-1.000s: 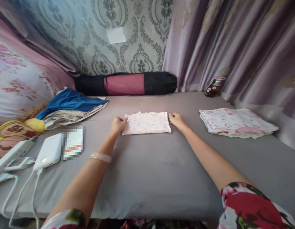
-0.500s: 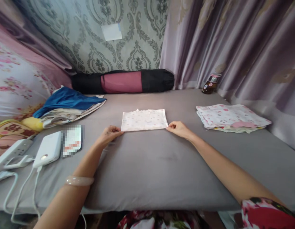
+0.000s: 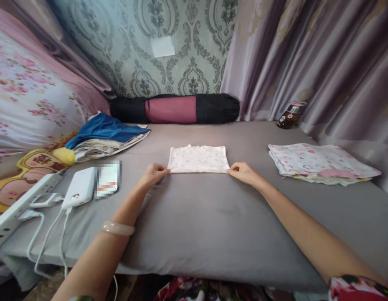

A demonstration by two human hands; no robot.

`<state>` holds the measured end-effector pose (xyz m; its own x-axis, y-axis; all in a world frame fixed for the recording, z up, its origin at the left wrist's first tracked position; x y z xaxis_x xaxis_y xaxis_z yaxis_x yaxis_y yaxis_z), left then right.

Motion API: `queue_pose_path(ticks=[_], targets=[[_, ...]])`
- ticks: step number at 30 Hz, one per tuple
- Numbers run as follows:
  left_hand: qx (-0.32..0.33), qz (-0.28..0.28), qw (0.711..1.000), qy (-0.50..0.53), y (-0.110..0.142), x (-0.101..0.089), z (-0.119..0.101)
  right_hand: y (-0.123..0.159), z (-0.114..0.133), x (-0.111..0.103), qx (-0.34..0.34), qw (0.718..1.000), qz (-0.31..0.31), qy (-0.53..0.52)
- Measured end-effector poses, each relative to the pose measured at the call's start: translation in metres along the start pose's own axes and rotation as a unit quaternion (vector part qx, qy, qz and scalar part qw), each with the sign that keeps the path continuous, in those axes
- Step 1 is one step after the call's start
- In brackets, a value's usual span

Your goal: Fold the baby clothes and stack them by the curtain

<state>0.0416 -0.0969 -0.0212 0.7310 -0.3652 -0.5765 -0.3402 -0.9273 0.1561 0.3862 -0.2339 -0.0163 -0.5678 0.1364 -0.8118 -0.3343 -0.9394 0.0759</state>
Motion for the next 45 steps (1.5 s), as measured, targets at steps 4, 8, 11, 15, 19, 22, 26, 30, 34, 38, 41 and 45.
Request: queue_pose_path(ticks=[4, 8, 11, 15, 19, 22, 26, 30, 34, 38, 41, 45], targets=[[0.018, -0.039, 0.998, -0.037, -0.004, -0.003, -0.005, -0.007, 0.004, -0.005, 0.003, 0.999, 0.031, 0.040], [0.078, -0.144, 0.976, -0.144, -0.012, 0.004, -0.027, -0.020, 0.030, -0.010, -0.014, 0.990, -0.082, 0.117], [0.185, -0.161, 0.948, -0.201, -0.018, 0.031, -0.055, -0.026, 0.067, 0.009, -0.118, 0.976, -0.120, 0.141], [0.257, -0.079, 0.924, -0.272, -0.024, 0.076, -0.084, -0.031, 0.109, 0.048, -0.228, 0.953, -0.078, 0.184], [0.222, -0.054, 0.917, -0.326, -0.035, 0.092, -0.092, -0.042, 0.124, 0.066, -0.223, 0.948, -0.052, 0.223], [0.209, -0.039, 0.912, -0.351, -0.044, 0.093, -0.088, -0.050, 0.125, 0.071, -0.219, 0.947, -0.039, 0.232], [0.212, -0.028, 0.909, -0.358, -0.051, 0.095, -0.079, -0.057, 0.118, 0.077, -0.213, 0.950, -0.033, 0.227], [0.211, -0.037, 0.911, -0.352, -0.052, 0.097, -0.075, -0.058, 0.112, 0.083, -0.211, 0.950, -0.043, 0.226], [0.212, -0.058, 0.911, -0.349, -0.051, 0.097, -0.073, -0.058, 0.110, 0.084, -0.210, 0.949, -0.052, 0.230], [0.195, -0.082, 0.912, -0.350, -0.052, 0.096, -0.070, -0.058, 0.109, 0.083, -0.184, 0.953, -0.074, 0.228], [0.163, -0.109, 0.912, -0.360, -0.052, 0.094, -0.067, -0.057, 0.107, 0.082, -0.145, 0.956, -0.103, 0.233], [0.130, -0.138, 0.910, -0.368, -0.052, 0.090, -0.063, -0.057, 0.105, 0.079, -0.087, 0.957, -0.141, 0.238]])
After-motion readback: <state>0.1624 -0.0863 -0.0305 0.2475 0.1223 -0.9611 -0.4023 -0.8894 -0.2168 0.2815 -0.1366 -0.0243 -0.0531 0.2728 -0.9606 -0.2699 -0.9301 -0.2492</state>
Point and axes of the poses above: each hand's wrist, its own y-axis away from the middle knuckle, its own x-axis out of the palm, z = x × y, the point moved 4 cm from there along -y, towards the middle knuckle, and after that the axes turned 3 degrees about y, right-handed, at the moved point
